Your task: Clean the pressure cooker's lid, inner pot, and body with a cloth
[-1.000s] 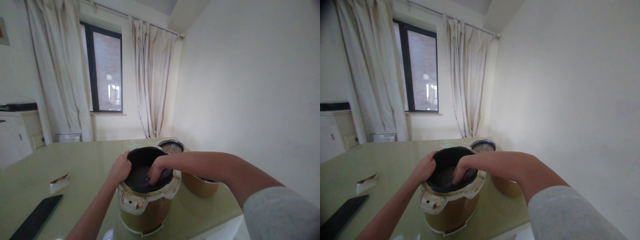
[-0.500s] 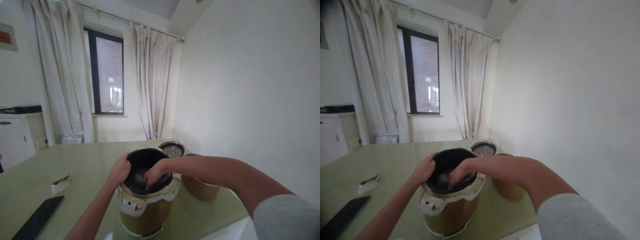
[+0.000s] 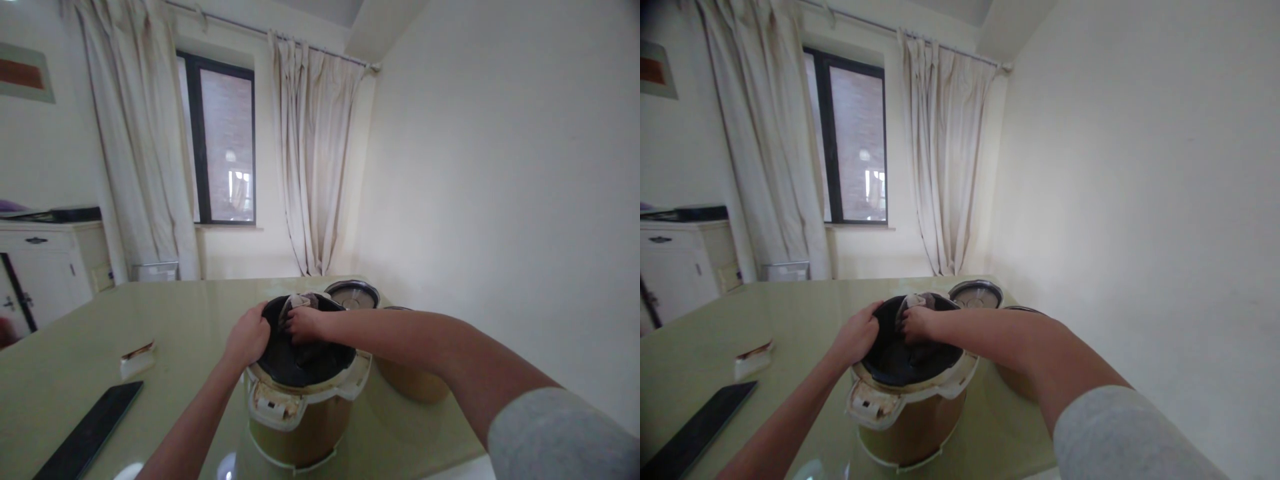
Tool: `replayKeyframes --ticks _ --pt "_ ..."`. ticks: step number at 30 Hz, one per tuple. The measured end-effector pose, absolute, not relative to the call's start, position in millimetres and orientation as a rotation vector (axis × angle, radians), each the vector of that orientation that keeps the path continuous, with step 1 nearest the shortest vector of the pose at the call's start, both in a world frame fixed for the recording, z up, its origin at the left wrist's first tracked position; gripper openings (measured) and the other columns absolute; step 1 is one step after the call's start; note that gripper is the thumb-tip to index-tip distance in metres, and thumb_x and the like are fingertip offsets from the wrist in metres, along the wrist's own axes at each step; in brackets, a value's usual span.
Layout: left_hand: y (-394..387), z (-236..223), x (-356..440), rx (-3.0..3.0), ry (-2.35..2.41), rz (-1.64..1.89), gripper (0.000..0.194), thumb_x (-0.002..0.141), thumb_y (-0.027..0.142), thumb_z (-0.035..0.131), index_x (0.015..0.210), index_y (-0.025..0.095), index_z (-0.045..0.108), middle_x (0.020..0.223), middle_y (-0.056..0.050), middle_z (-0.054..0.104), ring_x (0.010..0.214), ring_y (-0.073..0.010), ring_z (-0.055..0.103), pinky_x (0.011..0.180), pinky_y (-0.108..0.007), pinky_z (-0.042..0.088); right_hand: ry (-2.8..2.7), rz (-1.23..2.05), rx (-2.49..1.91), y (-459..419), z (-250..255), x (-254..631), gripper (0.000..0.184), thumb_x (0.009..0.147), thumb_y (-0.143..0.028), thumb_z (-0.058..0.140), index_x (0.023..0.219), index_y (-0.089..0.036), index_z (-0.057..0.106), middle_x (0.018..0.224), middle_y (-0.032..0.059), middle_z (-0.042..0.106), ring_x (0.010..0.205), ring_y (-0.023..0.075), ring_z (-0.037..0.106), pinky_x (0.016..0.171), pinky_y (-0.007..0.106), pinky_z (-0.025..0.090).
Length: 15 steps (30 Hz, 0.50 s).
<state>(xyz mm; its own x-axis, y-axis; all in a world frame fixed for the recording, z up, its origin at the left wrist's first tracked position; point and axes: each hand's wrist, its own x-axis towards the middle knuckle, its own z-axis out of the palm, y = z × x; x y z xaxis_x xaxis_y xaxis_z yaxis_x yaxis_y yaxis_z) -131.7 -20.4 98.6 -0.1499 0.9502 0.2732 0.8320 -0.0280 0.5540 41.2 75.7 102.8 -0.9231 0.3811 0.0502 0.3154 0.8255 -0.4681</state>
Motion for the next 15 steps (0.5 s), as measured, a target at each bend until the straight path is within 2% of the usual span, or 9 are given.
replayKeyframes --ticks 2,4,5,7,9,11,13,15 --pt "-21 98 -132 1.923 2.059 0.937 0.060 0.090 0.015 0.037 0.142 0.014 0.066 0.141 -0.017 0.073 0.133 -0.0305 0.068 0.113 -0.042 0.052 -3.061 0.518 -0.447 76 113 43 0.037 0.064 0.005 0.065 0.047 -0.022 0.045 0.064 0.0025 0.063 0.097 0.0262 0.065 0.103 0.043 0.043" --pt "-20 97 -133 1.922 2.072 0.925 0.061 0.091 0.015 0.037 0.145 0.012 0.064 0.141 -0.018 0.073 0.132 -0.0307 0.069 0.113 -0.042 0.052 -3.240 0.048 -0.213 75 124 47 0.031 0.082 -0.002 0.065 0.059 -0.022 0.059 0.087 0.0069 0.074 0.105 0.0269 0.064 0.101 0.043 0.043" --pt "-19 97 -133 1.917 2.080 0.912 0.061 0.092 0.015 0.037 0.147 0.010 0.062 0.142 -0.020 0.072 0.132 -0.0311 0.068 0.113 -0.042 0.052 -3.277 -0.257 -0.031 73 129 48 0.027 0.091 -0.007 0.061 0.069 -0.022 0.067 0.098 0.0091 0.076 0.107 0.0273 0.063 0.099 0.043 0.044" --pt "-17 95 -134 1.901 2.095 0.889 0.062 0.093 0.015 0.036 0.150 0.007 0.059 0.145 -0.022 0.070 0.134 -0.0318 0.067 0.113 -0.043 0.052 -3.210 -0.748 0.381 68 134 49 0.032 0.105 -0.014 0.047 0.096 -0.022 0.077 0.117 0.0117 0.076 0.111 0.0269 0.063 0.095 0.042 0.044" --pt "-16 95 -135 1.898 2.102 0.886 0.062 0.093 0.015 0.037 0.151 0.007 0.058 0.146 -0.022 0.069 0.136 -0.0318 0.066 0.113 -0.043 0.051 -3.136 -0.884 0.642 64 133 46 0.038 0.109 -0.015 0.040 0.113 -0.022 0.077 0.126 0.0114 0.075 0.117 0.0255 0.062 0.097 0.040 0.044" --pt "-17 95 -135 1.908 2.097 0.897 0.061 0.094 0.015 0.037 0.150 0.009 0.059 0.146 -0.020 0.069 0.136 -0.0315 0.066 0.113 -0.043 0.051 -3.211 -0.862 0.523 63 126 40 0.034 0.108 -0.015 0.044 0.112 -0.021 0.078 0.130 0.0111 0.074 0.121 0.0256 0.062 0.100 0.040 0.044" --pt "-17 97 -134 1.907 2.087 0.892 0.061 0.093 0.013 0.037 0.149 0.009 0.060 0.145 -0.020 0.070 0.135 -0.0309 0.067 0.114 -0.042 0.051 -3.345 -0.748 0.033 64 117 32 0.025 0.104 -0.015 0.054 0.107 -0.019 0.078 0.128 0.0121 0.075 0.123 0.0276 0.064 0.104 0.042 0.045" --pt "-18 99 -134 1.901 2.079 0.877 0.061 0.093 0.012 0.037 0.149 0.008 0.061 0.144 -0.019 0.071 0.135 -0.0296 0.067 0.115 -0.040 0.050 -3.386 -0.621 -0.463 68 109 27 0.013 0.095 -0.013 0.066 0.099 -0.015 0.078 0.118 0.0149 0.078 0.116 0.0316 0.069 0.102 0.047 0.050"
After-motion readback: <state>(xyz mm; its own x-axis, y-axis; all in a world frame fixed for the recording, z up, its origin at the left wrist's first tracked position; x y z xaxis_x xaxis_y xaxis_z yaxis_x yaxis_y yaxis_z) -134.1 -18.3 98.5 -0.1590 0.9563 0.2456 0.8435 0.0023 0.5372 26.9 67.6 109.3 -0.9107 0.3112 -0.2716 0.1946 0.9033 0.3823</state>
